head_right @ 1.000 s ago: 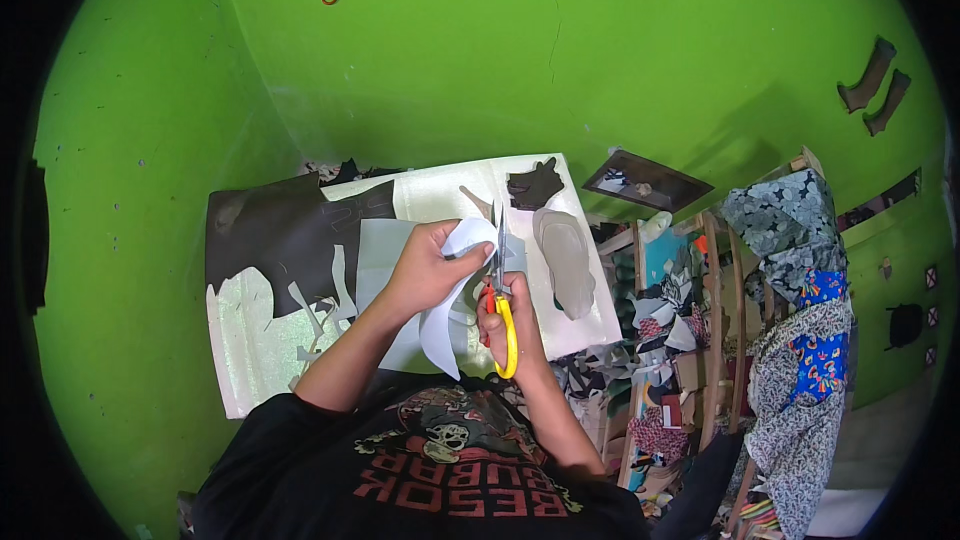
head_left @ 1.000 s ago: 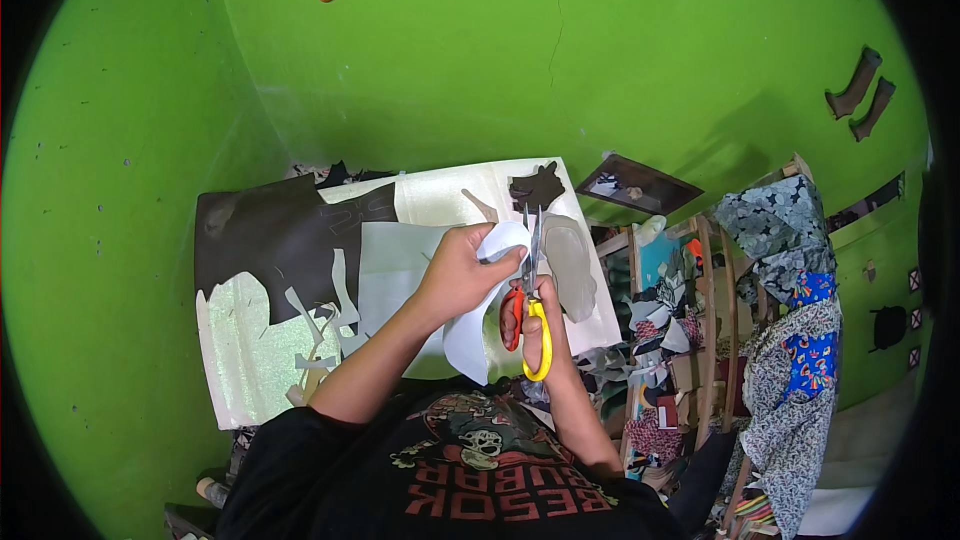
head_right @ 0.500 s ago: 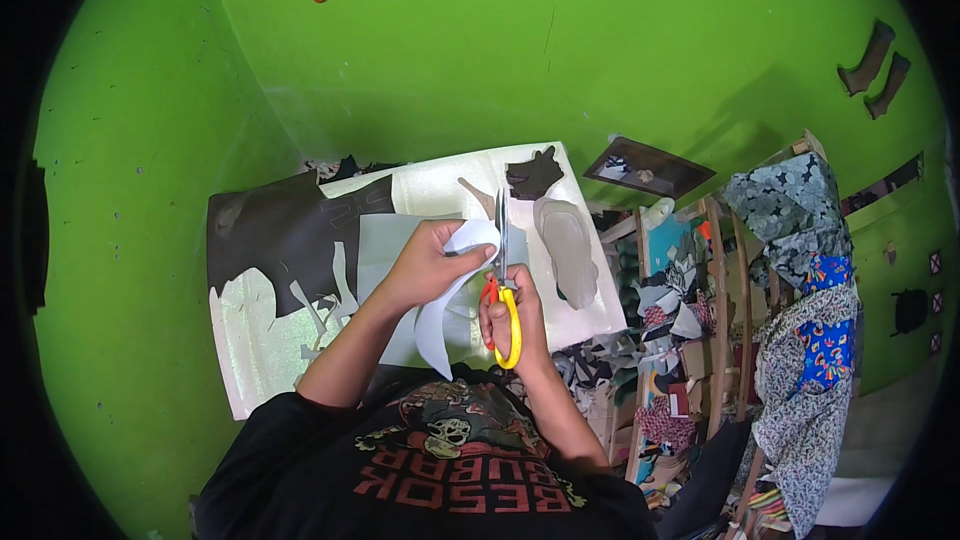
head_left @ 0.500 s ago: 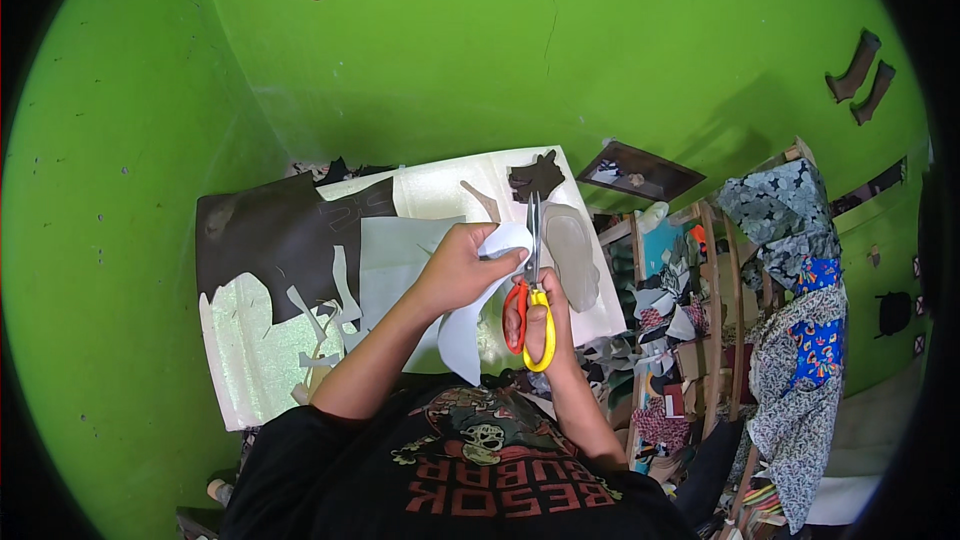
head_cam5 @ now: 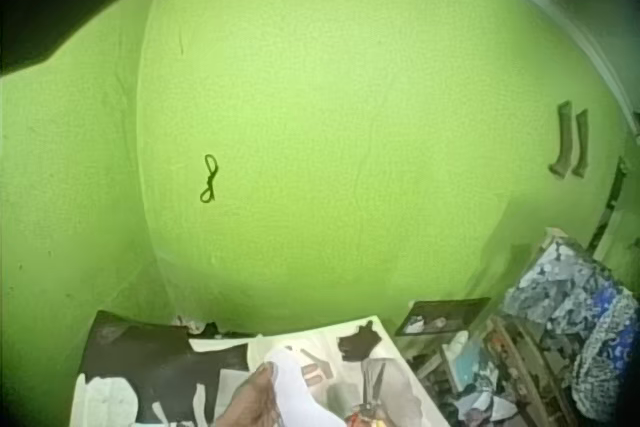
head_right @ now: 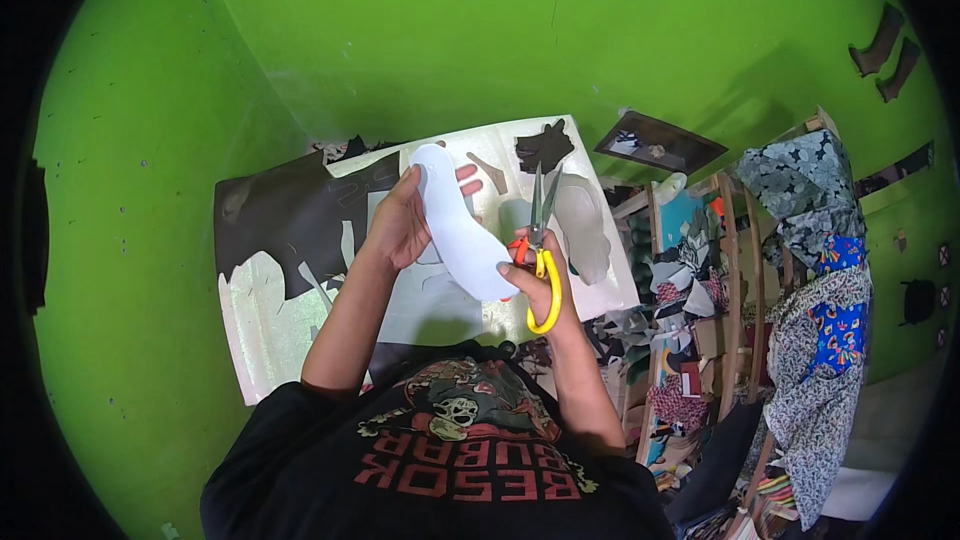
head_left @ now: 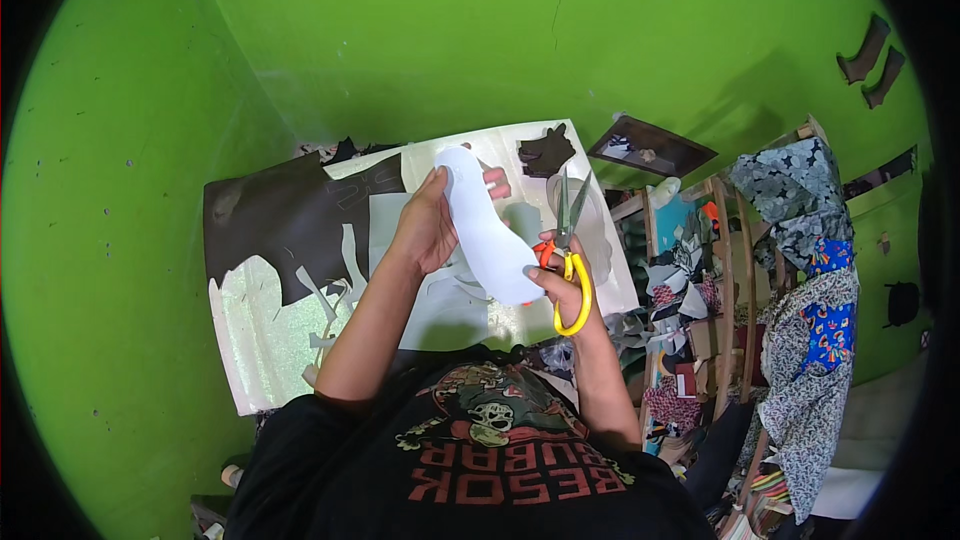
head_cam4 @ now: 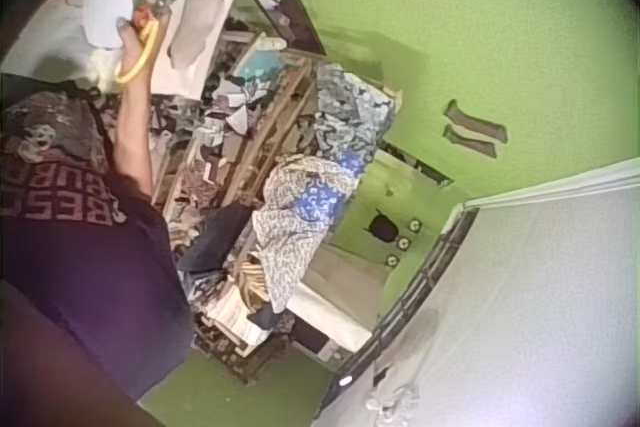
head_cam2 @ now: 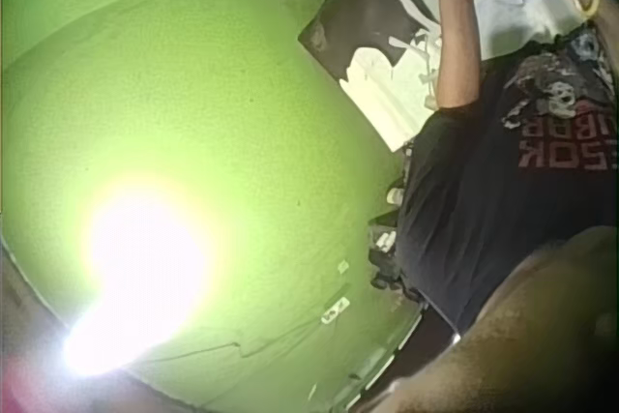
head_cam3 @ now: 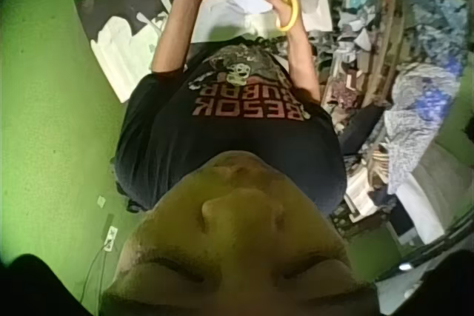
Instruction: Manually cutting patterns for shoe components from synthetic material using scissors and a paper template.
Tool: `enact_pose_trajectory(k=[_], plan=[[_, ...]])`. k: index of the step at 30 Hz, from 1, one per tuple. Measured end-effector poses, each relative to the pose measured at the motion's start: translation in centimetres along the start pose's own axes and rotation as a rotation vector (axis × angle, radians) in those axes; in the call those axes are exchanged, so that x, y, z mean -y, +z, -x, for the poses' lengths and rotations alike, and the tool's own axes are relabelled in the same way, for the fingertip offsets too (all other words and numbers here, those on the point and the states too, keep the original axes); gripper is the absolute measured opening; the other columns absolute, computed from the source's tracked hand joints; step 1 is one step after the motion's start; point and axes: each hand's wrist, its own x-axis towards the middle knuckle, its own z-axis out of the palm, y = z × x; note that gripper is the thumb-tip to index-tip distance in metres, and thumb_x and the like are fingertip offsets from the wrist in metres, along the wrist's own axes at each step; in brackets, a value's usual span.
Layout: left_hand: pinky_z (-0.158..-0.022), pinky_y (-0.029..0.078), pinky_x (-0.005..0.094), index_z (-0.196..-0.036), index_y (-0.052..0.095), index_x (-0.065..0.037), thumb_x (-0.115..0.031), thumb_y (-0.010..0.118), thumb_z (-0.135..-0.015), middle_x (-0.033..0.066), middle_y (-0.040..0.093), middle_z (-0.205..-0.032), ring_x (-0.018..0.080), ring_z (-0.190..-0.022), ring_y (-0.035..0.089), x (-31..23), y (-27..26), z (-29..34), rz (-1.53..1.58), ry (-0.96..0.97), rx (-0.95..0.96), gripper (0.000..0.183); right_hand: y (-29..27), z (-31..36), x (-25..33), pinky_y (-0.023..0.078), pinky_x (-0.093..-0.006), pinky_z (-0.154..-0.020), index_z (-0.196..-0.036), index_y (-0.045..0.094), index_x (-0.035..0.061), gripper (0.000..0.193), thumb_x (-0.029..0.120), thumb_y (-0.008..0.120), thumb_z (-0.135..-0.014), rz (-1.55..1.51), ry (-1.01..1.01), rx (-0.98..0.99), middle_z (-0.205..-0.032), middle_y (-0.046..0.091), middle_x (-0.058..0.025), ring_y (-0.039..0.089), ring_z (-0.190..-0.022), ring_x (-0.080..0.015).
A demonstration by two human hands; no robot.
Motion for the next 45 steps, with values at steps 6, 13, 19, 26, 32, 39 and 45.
enact_pose_trajectory(k=[6,13,19,26,32,39,45], plan=[[-0.102,0.049,0.0555,-0.15,0.027,-0.008,-0.03,0.032,-0.107,0.0213,0.046,-0.145,0.0343,-0.134,0.047,1.7,-2.5,-1.3,0.225,0.08,-0.059,0.048,-0.5,-0.4,-2.2,0.042,-0.0233,-0.067,-0.114,0.056,0.0066,0.044,0.0,0.071,-0.073,-0.11,0.028,-0.01,-0.081,0.053,0.0039,0.052,-0.071,-0.0089],[-0.087,0.056,0.044,-0.13,0.052,-0.006,-0.016,0.056,-0.098,0.0131,0.06,-0.13,0.0277,-0.119,0.061,4.0,-7.6,0.2,-0.24,-0.023,-0.332,0.034,-2.9,-1.5,-2.1,0.043,-0.0263,-0.061,-0.115,0.052,0.0071,0.042,0.004,0.071,-0.078,-0.046,-0.06,-0.507,-0.096,0.058,-0.0049,0.057,-0.076,-0.0136],[-0.077,0.061,0.0348,-0.118,0.057,-0.006,-0.004,0.065,-0.092,0.0116,0.068,-0.107,0.0294,-0.091,0.072,8.1,-9.9,4.1,-0.288,-0.257,-0.171,0.027,-5.5,-1.9,-3.8,0.049,-0.0292,-0.066,-0.112,0.053,0.0052,0.038,0.003,0.072,-0.08,-0.253,-0.149,-0.517,-0.095,0.057,-0.0048,0.059,-0.076,-0.0161],[-0.086,0.061,0.0399,-0.114,0.049,-0.005,0.002,0.06,-0.094,0.0141,0.064,-0.108,0.0343,-0.101,0.069,13.4,-13.6,7.3,0.061,-0.194,-0.295,0.024,-0.5,2.5,-8.4,0.058,-0.0366,-0.065,-0.119,0.045,0.0045,0.039,0.006,0.068,-0.087,-0.236,0.241,-0.213,-0.096,0.066,-0.0166,0.071,-0.082,-0.0273],[-0.092,0.056,0.0347,-0.121,0.054,-0.007,0.001,0.069,-0.087,0.0073,0.069,-0.1,0.0176,-0.095,0.068,15.2,-16.5,9.4,-0.121,-0.276,-0.143,0.038,1.4,2.7,-11.3,0.053,-0.0327,-0.058,-0.119,0.047,0.0048,0.037,0.015,0.069,-0.091,0.079,0.312,0.016,-0.089,0.064,-0.011,0.064,-0.067,-0.0174],[-0.097,0.05,0.0334,-0.131,0.052,-0.004,-0.002,0.076,-0.083,0.007,0.067,-0.117,0.018,-0.106,0.065,13.7,-14.7,9.8,-0.552,-0.367,0.071,0.053,3.1,2.9,-11.6,0.045,-0.0245,-0.061,-0.114,0.051,0.0052,0.032,0.002,0.068,-0.087,0.158,0.051,0.011,-0.08,0.054,-0.0007,0.054,-0.071,-0.0085],[-0.099,0.047,0.0392,-0.144,0.04,-0.011,-0.021,0.063,-0.097,0.0063,0.055,-0.136,0.0183,-0.12,0.056,14.1,-15.8,8.2,-0.441,-0.401,0.011,0.053,-0.1,2.1,-14.0,0.044,-0.028,-0.051,-0.114,0.05,0.0045,0.04,-0.003,0.063,-0.077,0.25,0.073,0.081,-0.086,0.05,-0.0045,0.052,-0.061,-0.0125]])
